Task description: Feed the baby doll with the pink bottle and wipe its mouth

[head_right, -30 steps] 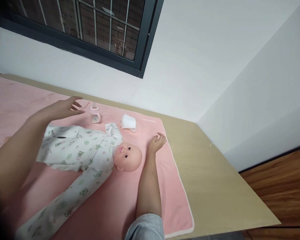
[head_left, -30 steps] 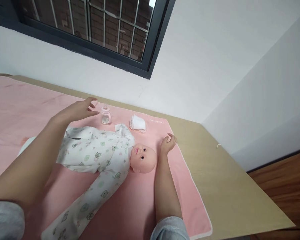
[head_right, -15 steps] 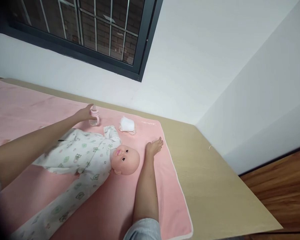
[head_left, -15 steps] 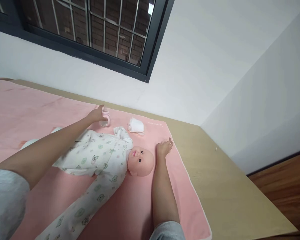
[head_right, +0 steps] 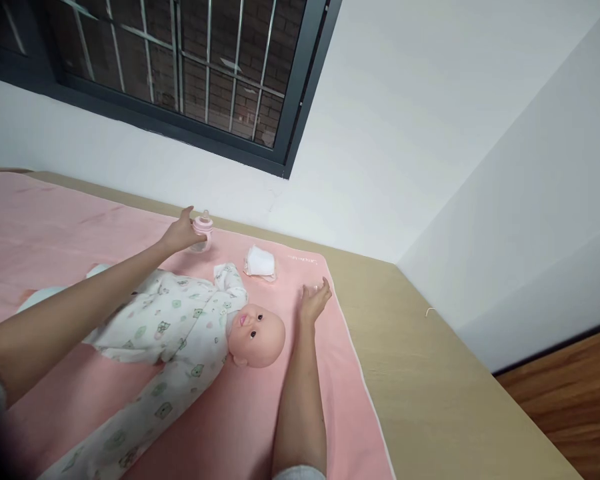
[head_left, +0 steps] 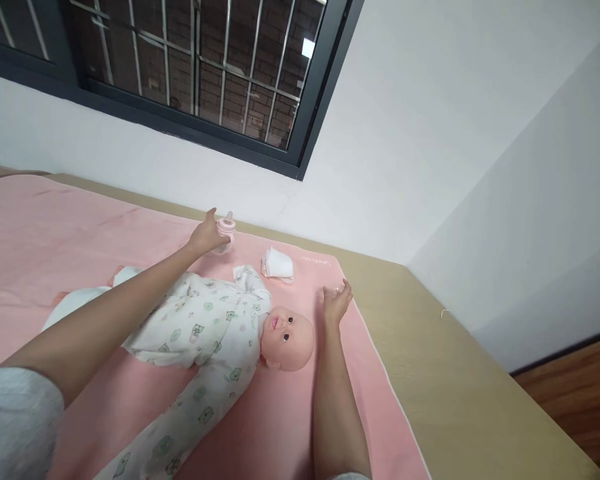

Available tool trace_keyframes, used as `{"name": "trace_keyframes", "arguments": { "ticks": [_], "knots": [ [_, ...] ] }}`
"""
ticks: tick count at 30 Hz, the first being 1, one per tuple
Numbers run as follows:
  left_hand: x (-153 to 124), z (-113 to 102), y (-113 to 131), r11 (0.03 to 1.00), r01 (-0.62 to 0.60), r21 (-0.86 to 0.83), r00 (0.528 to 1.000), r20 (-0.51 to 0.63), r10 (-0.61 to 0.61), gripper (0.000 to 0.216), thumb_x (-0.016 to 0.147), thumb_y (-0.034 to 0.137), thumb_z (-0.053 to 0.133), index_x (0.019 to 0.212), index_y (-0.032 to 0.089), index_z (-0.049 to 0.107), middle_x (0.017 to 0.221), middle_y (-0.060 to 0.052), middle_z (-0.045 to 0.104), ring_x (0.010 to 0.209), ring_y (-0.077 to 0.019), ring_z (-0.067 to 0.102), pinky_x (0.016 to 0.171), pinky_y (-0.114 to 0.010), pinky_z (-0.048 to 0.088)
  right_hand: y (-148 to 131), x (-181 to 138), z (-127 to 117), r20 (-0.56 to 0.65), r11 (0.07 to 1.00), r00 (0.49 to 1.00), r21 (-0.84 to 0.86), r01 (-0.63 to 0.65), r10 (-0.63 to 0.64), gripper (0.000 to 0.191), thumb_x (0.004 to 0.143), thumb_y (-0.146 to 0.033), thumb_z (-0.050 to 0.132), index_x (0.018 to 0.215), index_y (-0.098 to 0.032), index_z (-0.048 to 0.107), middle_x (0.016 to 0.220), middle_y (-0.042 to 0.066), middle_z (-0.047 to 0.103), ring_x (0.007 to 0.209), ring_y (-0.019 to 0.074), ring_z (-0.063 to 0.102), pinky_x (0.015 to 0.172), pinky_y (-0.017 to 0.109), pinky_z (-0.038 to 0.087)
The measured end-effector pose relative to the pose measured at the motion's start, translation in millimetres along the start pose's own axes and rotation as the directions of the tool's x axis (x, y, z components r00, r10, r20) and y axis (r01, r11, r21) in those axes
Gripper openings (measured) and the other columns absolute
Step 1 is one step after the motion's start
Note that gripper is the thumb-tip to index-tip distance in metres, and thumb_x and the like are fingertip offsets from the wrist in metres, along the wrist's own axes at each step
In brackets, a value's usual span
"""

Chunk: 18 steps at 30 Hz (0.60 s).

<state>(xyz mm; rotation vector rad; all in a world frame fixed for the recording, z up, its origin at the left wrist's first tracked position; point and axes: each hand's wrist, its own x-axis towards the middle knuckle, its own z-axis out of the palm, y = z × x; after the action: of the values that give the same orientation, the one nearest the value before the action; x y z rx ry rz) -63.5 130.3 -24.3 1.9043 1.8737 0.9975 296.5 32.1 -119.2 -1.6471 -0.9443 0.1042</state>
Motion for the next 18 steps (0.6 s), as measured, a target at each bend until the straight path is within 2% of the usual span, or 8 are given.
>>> {"name": "trace_keyframes", "arguments": {
  "ticks": [3,7,8,11,13,18],
  "knots": [
    [-22.7,-8.3,24.2,0.978,-0.12,-0.171,0.99,-0.088,0.106,0.1,0.065,0.026,0.065,0.151,0.011,0.016,0.131,-0.017,0.059,0.119,-0.0346,0.058,0.097,-0.043,0.047,-30.7,6.2,-9.2,0.009,0.987,1.0,0.163,0.007,-0.008,0.06,0.078,-0.038,0.062,0.131,-0.014,0.043,0.131,0.019,0.052,0.114,0.0243,0.058,0.099,0.038,0.046],
    [-62.6,-9.4,56.4,0.927,-0.257,-0.274,0.964,-0.141,0.225,0.095,0.064,0.024,0.062,0.148,0.017,0.018,0.133,-0.014,0.057,0.12,-0.0305,0.058,0.099,-0.041,0.046,-82.8,1.8,-23.2,0.078,0.905,0.99,0.42,0.075,-0.119,0.062,0.082,-0.049,0.06,0.133,-0.019,0.041,0.125,0.014,0.058,0.099,0.0183,0.064,0.094,0.037,0.05],
    [-73.5,-9.0,63.6,0.911,-0.289,-0.294,0.956,-0.145,0.256,0.093,0.065,0.024,0.062,0.148,0.017,0.02,0.133,-0.014,0.057,0.122,-0.0302,0.057,0.102,-0.042,0.045,-96.6,-3.5,-26.4,0.105,0.876,0.981,0.473,0.095,-0.163,0.062,0.082,-0.049,0.062,0.133,-0.02,0.042,0.128,0.013,0.057,0.101,0.0175,0.063,0.095,0.037,0.05],
    [-105.0,-8.2,81.4,0.89,-0.351,-0.292,0.936,-0.148,0.32,0.09,0.066,0.027,0.062,0.146,0.015,0.024,0.131,-0.016,0.058,0.127,-0.0317,0.052,0.108,-0.046,0.037,-135.7,-28.1,-34.4,0.105,0.772,0.949,0.611,0.175,-0.297,0.062,0.079,-0.045,0.069,0.133,-0.024,0.046,0.136,0.011,0.051,0.114,0.0183,0.06,0.099,0.036,0.049],
    [-122.0,-7.4,89.1,0.878,-0.397,-0.269,0.918,-0.141,0.372,0.088,0.067,0.029,0.062,0.146,0.015,0.025,0.131,-0.016,0.058,0.127,-0.0323,0.051,0.11,-0.05,0.033,-156.4,-47.0,-37.9,0.159,0.738,0.92,0.652,0.174,-0.357,0.062,0.079,-0.042,0.07,0.134,-0.027,0.047,0.14,0.01,0.048,0.118,0.0192,0.058,0.102,0.037,0.048],
    [-142.8,-1.1,94.7,0.863,-0.479,-0.163,0.877,-0.127,0.463,0.085,0.071,0.026,0.061,0.147,0.017,0.023,0.128,-0.015,0.061,0.12,-0.032,0.055,0.106,-0.052,0.029,-180.1,-78.8,-35.7,0.207,0.704,0.896,0.694,0.149,-0.394,0.067,0.083,-0.044,0.067,0.142,-0.03,0.04,0.141,0.01,0.047,0.12,0.0203,0.058,0.104,0.041,0.047]
  ]
}}
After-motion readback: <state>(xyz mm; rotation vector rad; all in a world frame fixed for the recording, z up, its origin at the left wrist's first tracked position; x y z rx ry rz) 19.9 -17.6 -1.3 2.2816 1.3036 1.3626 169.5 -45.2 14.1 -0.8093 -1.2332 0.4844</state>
